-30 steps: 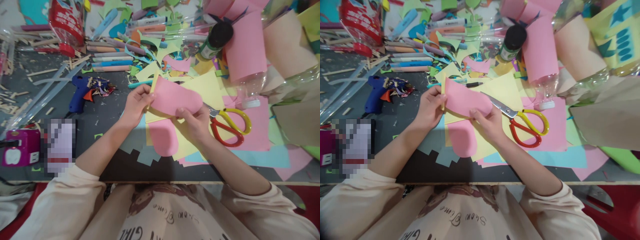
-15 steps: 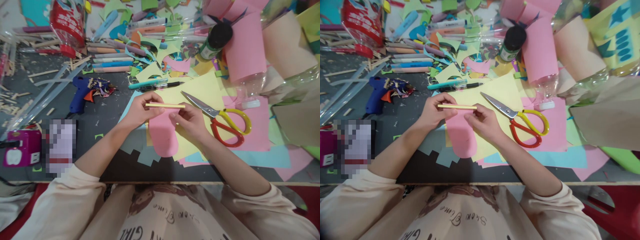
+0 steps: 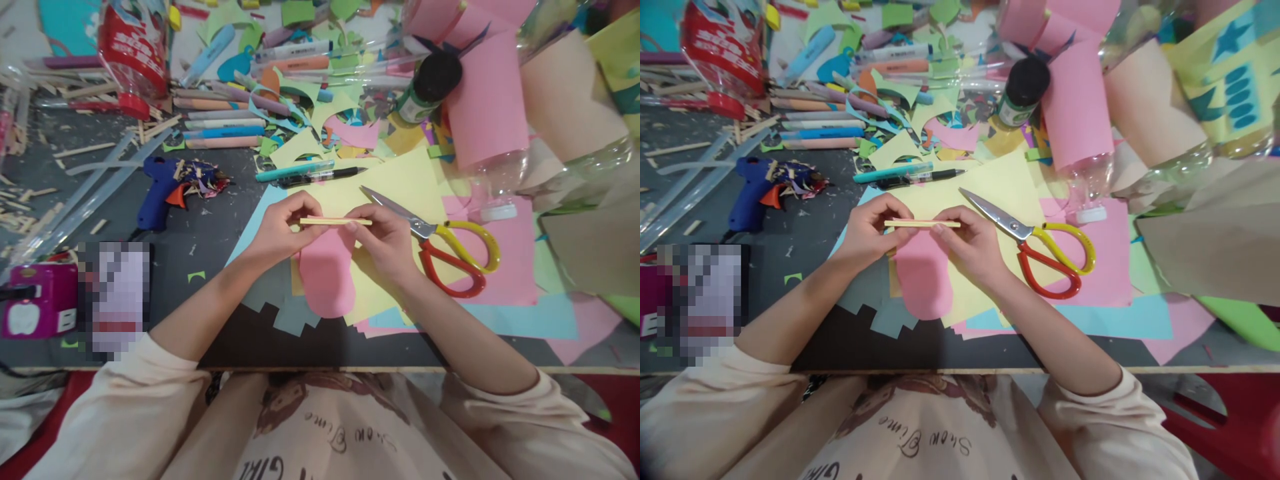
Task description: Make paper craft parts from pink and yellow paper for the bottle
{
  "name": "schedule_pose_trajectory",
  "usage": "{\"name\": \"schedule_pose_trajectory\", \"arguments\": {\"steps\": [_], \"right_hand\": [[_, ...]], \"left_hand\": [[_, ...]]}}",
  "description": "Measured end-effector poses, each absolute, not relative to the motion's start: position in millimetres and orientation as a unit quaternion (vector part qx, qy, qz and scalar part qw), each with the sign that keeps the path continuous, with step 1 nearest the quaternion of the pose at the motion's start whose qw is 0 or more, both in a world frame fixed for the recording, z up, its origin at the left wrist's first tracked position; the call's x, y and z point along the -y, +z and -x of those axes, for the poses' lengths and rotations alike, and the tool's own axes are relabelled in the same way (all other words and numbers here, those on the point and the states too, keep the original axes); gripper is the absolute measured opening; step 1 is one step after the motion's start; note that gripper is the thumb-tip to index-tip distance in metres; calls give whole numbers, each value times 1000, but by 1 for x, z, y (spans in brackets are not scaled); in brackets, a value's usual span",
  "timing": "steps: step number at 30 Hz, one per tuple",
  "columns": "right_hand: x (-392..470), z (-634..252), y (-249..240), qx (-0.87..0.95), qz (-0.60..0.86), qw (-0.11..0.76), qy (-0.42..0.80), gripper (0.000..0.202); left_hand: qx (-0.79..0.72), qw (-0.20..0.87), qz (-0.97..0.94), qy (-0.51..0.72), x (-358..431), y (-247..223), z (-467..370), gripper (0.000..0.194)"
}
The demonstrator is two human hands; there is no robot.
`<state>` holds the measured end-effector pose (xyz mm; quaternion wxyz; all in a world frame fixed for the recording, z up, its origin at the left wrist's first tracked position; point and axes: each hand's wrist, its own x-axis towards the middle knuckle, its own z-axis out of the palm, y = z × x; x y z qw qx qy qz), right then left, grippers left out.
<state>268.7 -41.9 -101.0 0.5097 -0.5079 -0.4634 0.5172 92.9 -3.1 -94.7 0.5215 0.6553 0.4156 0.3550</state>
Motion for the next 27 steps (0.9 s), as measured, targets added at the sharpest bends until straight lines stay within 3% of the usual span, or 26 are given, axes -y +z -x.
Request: {"name": "schedule_pose_trajectory", "arguments": {"steps": [10, 20, 27], "right_hand": [[44, -269, -106, 461, 480, 522, 534, 24], [43, -269, -104, 464, 498, 516, 521, 9], [44, -269, -104, 454, 508, 510, 526, 15]], "left_hand": [[-407, 545, -655, 329, 3, -95, -91, 19], [-431, 565, -620, 333, 3, -97, -92, 28], [-423, 556, -630, 340, 1, -100, -91, 28]]}}
